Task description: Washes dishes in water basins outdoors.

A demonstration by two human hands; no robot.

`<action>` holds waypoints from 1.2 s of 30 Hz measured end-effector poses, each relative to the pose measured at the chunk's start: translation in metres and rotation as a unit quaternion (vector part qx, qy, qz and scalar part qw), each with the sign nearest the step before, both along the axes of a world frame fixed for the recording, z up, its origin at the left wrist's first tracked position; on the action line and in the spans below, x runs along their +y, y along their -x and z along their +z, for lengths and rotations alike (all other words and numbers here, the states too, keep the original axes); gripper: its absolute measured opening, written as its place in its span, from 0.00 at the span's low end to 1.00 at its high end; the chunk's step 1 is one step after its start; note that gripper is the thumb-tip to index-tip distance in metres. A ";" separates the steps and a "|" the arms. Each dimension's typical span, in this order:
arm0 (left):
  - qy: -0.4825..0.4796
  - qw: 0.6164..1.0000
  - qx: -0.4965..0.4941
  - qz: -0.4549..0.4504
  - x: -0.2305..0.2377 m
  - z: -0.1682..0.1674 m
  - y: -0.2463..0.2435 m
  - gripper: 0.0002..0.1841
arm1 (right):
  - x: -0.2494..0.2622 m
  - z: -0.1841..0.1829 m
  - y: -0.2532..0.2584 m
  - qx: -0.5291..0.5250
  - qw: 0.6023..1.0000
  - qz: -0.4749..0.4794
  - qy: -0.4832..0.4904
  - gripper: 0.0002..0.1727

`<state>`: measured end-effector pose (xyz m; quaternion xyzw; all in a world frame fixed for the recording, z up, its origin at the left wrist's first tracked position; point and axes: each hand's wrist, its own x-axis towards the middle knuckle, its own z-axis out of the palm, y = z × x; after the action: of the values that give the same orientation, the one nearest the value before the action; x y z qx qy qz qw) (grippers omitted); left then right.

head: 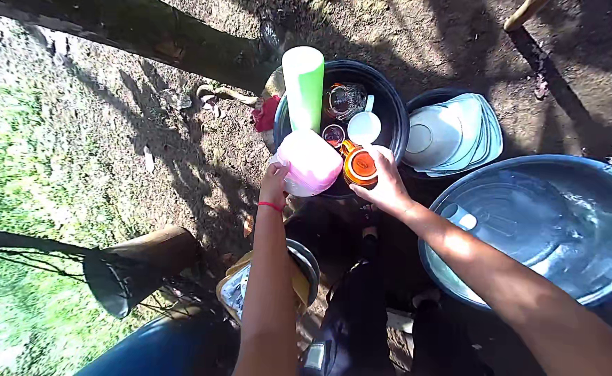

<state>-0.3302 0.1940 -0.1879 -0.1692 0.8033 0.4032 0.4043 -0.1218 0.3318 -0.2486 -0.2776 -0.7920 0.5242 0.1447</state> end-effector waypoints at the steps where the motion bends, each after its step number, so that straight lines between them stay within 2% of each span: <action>1: -0.010 1.000 0.003 0.005 -0.004 0.000 0.003 0.17 | -0.003 -0.002 -0.002 0.008 1.000 0.006 -0.002 0.51; 6: -0.103 0.994 0.028 0.002 -0.041 0.000 0.021 0.14 | -0.020 -0.013 -0.007 0.048 0.998 0.016 -0.044 0.50; 10: -0.167 0.985 0.044 -0.019 -0.071 0.002 0.034 0.13 | -0.036 -0.020 0.013 0.051 0.996 0.029 -0.069 0.51; 13: -0.184 0.981 0.065 -0.011 -0.089 0.011 0.038 0.12 | -0.043 -0.029 0.035 0.041 0.996 0.072 -0.046 0.51; 16: -0.199 0.976 0.082 0.015 -0.106 0.021 0.042 0.11 | -0.042 -0.044 0.058 0.024 0.987 0.156 -0.028 0.49; 19: -0.217 0.971 0.098 0.028 -0.117 0.032 0.043 0.12 | -0.037 -0.059 0.075 -0.012 0.973 0.228 -0.034 0.47; 21: -0.249 0.962 0.102 0.040 -0.123 0.037 0.044 0.13 | -0.028 -0.068 0.081 -0.072 0.957 0.275 -0.050 0.48; 24: -0.284 0.953 0.097 0.033 -0.133 0.042 0.045 0.18 | -0.019 -0.072 0.082 -0.173 0.910 0.340 -0.164 0.41; 25: -0.284 0.954 0.097 0.031 -0.133 0.045 0.045 0.19 | -0.019 -0.071 0.082 -0.202 0.900 0.343 -0.179 0.38; 28: -0.300 0.950 0.081 0.034 -0.127 0.051 0.036 0.25 | -0.024 -0.064 0.089 -0.261 0.886 0.332 -0.190 0.39; 29: -0.306 0.949 0.073 0.030 -0.123 0.054 0.032 0.28 | -0.027 -0.058 0.092 -0.272 0.892 0.319 -0.172 0.39; 30: -0.315 0.947 0.061 0.032 -0.118 0.056 0.028 0.32 | -0.027 -0.050 0.093 -0.263 0.913 0.292 -0.113 0.38; 32: -0.319 0.946 0.041 0.034 -0.103 0.058 0.018 0.32 | -0.027 -0.029 0.083 -0.168 0.971 0.154 0.066 0.27; 33: -0.327 0.944 0.025 0.030 -0.094 0.056 0.012 0.31 | -0.024 -0.011 0.076 -0.129 0.970 0.082 0.190 0.25; 34: -0.340 0.940 0.007 0.023 -0.085 0.051 0.006 0.31 | -0.017 0.009 0.068 -0.109 0.936 0.028 0.334 0.26; 35: -0.354 0.935 -0.014 0.012 -0.074 0.045 0.001 0.29 | -0.010 0.025 0.059 -0.093 0.882 -0.008 0.462 0.30; 36: -0.366 0.930 -0.036 0.002 -0.062 0.037 -0.004 0.28 | -0.002 0.034 0.049 -0.074 0.834 -0.019 0.546 0.36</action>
<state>-0.3263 0.1319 -0.1513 -0.0257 0.5846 0.6637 0.4659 -0.1704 0.3295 -0.2149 -0.3644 -0.3795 0.8466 -0.0795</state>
